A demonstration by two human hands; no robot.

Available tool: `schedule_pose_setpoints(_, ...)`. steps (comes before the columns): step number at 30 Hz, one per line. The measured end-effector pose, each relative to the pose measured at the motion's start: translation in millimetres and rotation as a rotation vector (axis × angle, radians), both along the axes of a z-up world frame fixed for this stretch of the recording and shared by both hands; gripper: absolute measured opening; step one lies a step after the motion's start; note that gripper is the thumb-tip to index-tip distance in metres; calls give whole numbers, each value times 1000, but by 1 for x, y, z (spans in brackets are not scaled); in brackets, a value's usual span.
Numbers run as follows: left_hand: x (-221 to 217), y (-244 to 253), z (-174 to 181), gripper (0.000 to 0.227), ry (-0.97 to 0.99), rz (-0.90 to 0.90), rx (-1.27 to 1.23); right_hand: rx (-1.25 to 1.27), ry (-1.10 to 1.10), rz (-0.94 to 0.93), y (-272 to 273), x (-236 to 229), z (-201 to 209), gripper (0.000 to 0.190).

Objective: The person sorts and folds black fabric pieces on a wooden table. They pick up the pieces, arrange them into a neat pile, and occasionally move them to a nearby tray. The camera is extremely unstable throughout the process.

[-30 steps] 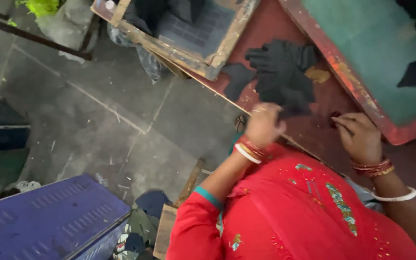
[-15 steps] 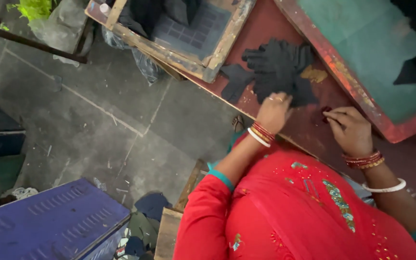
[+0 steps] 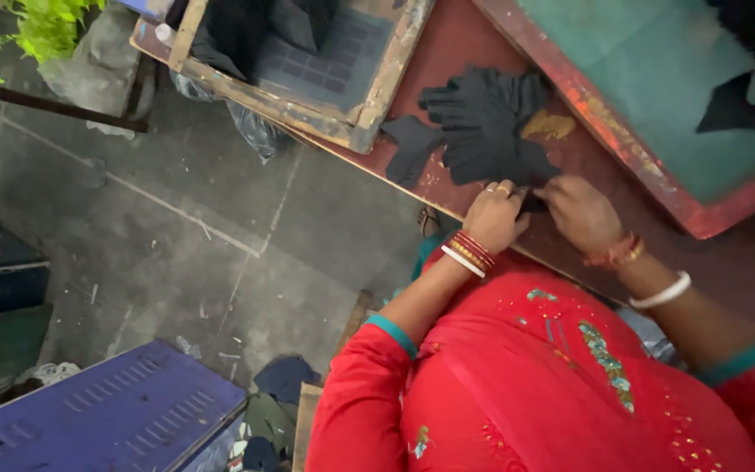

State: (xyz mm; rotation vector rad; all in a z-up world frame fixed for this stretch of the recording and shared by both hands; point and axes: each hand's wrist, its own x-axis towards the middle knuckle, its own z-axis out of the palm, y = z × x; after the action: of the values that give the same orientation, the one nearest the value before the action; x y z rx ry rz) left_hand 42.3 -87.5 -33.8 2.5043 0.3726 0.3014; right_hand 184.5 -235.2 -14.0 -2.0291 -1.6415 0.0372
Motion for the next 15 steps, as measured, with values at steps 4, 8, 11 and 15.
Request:
schedule_pose_setpoints(4,-3,-1,7,42,-92,16,8,-46,100,-8,-37,0,-4,23)
schedule_pose_setpoints(8,-23,26,27,40,-171,83,43,2,123,-141,-49,12,27,19)
schedule_pose_setpoints(11,-50,78,32,37,-268,378,21,44,146,-232,-49,20,30,14)
schedule_pose_setpoints(15,-63,118,36,48,-317,599,214,62,191,-204,-40,11,27,17)
